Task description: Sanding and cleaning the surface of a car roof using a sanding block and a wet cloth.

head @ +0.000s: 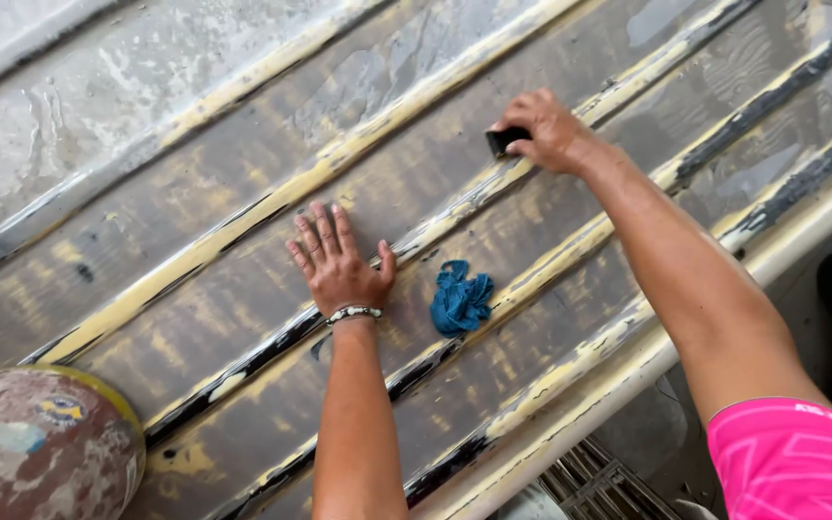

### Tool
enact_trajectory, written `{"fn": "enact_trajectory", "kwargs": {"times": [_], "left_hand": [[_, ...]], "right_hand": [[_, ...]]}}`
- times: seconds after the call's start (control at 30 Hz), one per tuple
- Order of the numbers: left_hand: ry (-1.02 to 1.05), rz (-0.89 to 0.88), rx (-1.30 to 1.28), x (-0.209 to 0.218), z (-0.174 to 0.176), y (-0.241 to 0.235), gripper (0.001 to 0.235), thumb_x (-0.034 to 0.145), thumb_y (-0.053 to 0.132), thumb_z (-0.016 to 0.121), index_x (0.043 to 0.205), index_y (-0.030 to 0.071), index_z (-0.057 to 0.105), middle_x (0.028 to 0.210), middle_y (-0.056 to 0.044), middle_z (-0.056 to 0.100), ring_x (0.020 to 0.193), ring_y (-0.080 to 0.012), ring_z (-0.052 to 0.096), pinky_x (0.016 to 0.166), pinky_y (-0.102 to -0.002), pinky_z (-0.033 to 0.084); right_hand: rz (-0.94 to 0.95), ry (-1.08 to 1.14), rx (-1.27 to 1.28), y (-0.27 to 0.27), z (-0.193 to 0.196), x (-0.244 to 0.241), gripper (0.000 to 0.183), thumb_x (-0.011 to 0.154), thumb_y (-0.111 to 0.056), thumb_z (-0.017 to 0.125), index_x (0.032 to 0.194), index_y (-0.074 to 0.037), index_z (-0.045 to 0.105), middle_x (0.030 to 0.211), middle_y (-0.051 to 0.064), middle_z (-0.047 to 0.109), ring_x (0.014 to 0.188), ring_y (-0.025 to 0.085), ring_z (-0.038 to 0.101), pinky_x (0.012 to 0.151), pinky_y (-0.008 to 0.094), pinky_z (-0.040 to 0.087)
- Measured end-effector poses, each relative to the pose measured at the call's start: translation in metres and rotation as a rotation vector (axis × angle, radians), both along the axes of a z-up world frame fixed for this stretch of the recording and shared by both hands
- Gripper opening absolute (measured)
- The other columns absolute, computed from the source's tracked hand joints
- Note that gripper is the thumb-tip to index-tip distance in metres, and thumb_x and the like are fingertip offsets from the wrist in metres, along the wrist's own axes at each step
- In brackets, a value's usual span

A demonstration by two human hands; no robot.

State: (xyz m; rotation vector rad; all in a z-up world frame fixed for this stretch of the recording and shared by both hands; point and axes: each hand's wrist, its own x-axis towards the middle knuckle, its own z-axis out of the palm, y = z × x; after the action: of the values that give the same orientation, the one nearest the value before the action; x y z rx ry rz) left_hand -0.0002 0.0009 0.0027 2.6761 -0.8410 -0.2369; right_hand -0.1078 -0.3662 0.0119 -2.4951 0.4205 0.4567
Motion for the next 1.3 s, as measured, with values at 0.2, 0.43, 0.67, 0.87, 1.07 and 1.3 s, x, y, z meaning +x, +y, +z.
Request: {"fn": "enact_trajectory", "kwargs": {"times": [0.2, 0.43, 0.67, 0.87, 1.07, 1.3], "left_hand": [[0.012, 0.022, -0.057, 0.002, 0.008, -0.002, 0.083, 0.084, 0.045, 0.06, 0.154, 0.003, 0.044, 0.165, -0.021, 0.031, 0.154, -0.0422, 0.022, 0.124, -0.06, 0.011], [-0.014, -0.033, -0.015, -0.008, -0.017, 0.004, 0.062, 0.091, 0.026, 0.053, 0.151, 0.009, 0.053, 0.166, -0.014, 0.037, 0.156, -0.0399, 0.026, 0.128, -0.059, 0.013], [-0.033, -0.021, -0.016, -0.003, -0.01, 0.005, 0.061, 0.091, 0.024, 0.053, 0.151, 0.009, 0.053, 0.166, -0.014, 0.037, 0.156, -0.0405, 0.027, 0.127, -0.059, 0.015], [-0.076, -0.024, -0.067, -0.001, -0.027, 0.004, 0.061, 0.091, 0.023, 0.055, 0.15, 0.01, 0.055, 0.166, -0.013, 0.038, 0.155, -0.0398, 0.029, 0.127, -0.059, 0.018], [-0.057, -0.019, -0.048, -0.006, -0.015, 0.007, 0.061, 0.089, 0.022, 0.055, 0.149, 0.009, 0.056, 0.164, -0.014, 0.041, 0.154, -0.0397, 0.032, 0.126, -0.058, 0.02], [-0.053, -0.006, -0.055, -0.006, -0.019, 0.006, 0.06, 0.09, 0.023, 0.056, 0.149, 0.01, 0.057, 0.164, -0.012, 0.041, 0.154, -0.037, 0.033, 0.127, -0.058, 0.02]], "right_hand": [[0.104, -0.381, 0.158, 0.099, -0.015, 0.021, 0.031, 0.076, -0.026, 0.085, 0.105, -0.018, 0.079, 0.104, 0.004, 0.073, 0.109, 0.025, 0.058, 0.106, 0.044, 0.041], [0.199, -0.353, 0.1, 0.145, -0.011, 0.033, 0.038, 0.079, -0.027, 0.082, 0.117, -0.026, 0.076, 0.115, 0.002, 0.067, 0.114, 0.028, 0.055, 0.101, 0.047, 0.04], [0.059, -0.032, -0.001, 0.052, 0.006, 0.016, 0.031, 0.08, -0.027, 0.083, 0.11, -0.024, 0.078, 0.114, 0.005, 0.068, 0.114, 0.027, 0.055, 0.105, 0.047, 0.042], [0.289, -0.272, 0.122, 0.162, 0.0, 0.058, 0.032, 0.079, -0.026, 0.084, 0.109, -0.025, 0.077, 0.117, 0.003, 0.068, 0.116, 0.028, 0.056, 0.104, 0.047, 0.042], [0.146, -0.313, -0.017, 0.082, -0.01, -0.009, 0.047, 0.092, -0.027, 0.077, 0.138, -0.024, 0.066, 0.143, 0.006, 0.058, 0.136, 0.029, 0.049, 0.117, 0.048, 0.033], [-0.316, -0.377, -0.269, 0.098, -0.042, -0.085, 0.064, 0.106, -0.042, 0.068, 0.153, -0.004, 0.048, 0.157, 0.019, 0.044, 0.15, 0.038, 0.035, 0.128, 0.053, 0.022]]}}
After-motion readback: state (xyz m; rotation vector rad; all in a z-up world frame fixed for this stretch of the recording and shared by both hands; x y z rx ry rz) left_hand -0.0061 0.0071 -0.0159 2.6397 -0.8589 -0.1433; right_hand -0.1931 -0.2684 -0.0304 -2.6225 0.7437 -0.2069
